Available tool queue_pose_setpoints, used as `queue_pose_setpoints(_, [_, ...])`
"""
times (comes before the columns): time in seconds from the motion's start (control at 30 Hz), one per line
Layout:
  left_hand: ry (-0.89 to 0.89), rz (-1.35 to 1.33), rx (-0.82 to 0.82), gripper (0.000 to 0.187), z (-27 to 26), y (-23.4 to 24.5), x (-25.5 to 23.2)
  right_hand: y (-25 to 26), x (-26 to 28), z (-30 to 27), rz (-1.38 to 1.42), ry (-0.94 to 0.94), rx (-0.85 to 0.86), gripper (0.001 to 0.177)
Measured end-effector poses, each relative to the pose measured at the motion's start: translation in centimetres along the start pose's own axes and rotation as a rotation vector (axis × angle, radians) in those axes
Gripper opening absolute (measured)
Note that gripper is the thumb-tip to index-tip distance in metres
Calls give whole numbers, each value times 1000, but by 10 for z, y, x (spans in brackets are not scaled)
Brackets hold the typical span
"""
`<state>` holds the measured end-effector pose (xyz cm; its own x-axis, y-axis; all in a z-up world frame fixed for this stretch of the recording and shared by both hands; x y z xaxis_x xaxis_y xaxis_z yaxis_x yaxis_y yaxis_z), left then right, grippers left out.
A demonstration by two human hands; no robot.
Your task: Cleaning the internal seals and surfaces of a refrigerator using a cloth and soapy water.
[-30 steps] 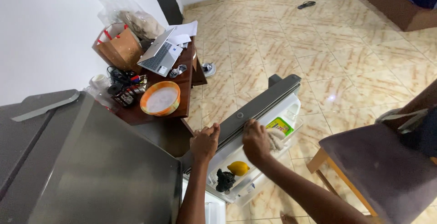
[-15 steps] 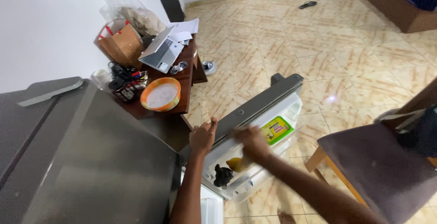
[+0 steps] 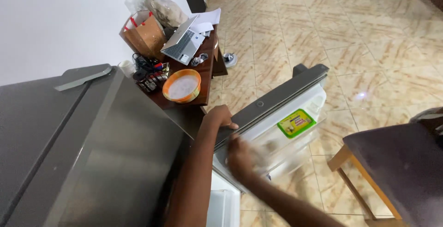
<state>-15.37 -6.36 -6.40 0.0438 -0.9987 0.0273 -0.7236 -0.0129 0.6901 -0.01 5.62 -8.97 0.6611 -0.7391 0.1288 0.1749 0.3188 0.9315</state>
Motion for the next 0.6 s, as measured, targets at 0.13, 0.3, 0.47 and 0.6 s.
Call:
queue_pose_setpoints(0.13, [93, 8, 14, 76, -7, 8, 0, 53, 30, -3, 634, -26, 255, 31])
queue_pose_setpoints(0.3, [72, 3, -31, 64, -19, 7, -3, 38, -20, -1, 422, 184, 122, 50])
queue_pose_setpoints(0.47, [54, -149, -93, 61, -53, 8, -9, 101, -116, 18, 192, 67, 32, 86])
queue_pose_setpoints(0.6, [108, -328, -129, 64, -62, 9, -7, 51, -173, 32, -113, -181, 158, 79])
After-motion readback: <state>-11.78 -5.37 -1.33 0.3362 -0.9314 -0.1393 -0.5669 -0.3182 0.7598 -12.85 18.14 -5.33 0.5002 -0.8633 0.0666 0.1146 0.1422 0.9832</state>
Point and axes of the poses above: each hand's wrist, its own z-axis towards the middle knuckle, its own y-axis out of the back of the hand, x = y × z, the point moved 8 cm from there along z, towards the middle knuckle, and after that the axes turned 15 degrees about x, right-handed, at the moved point
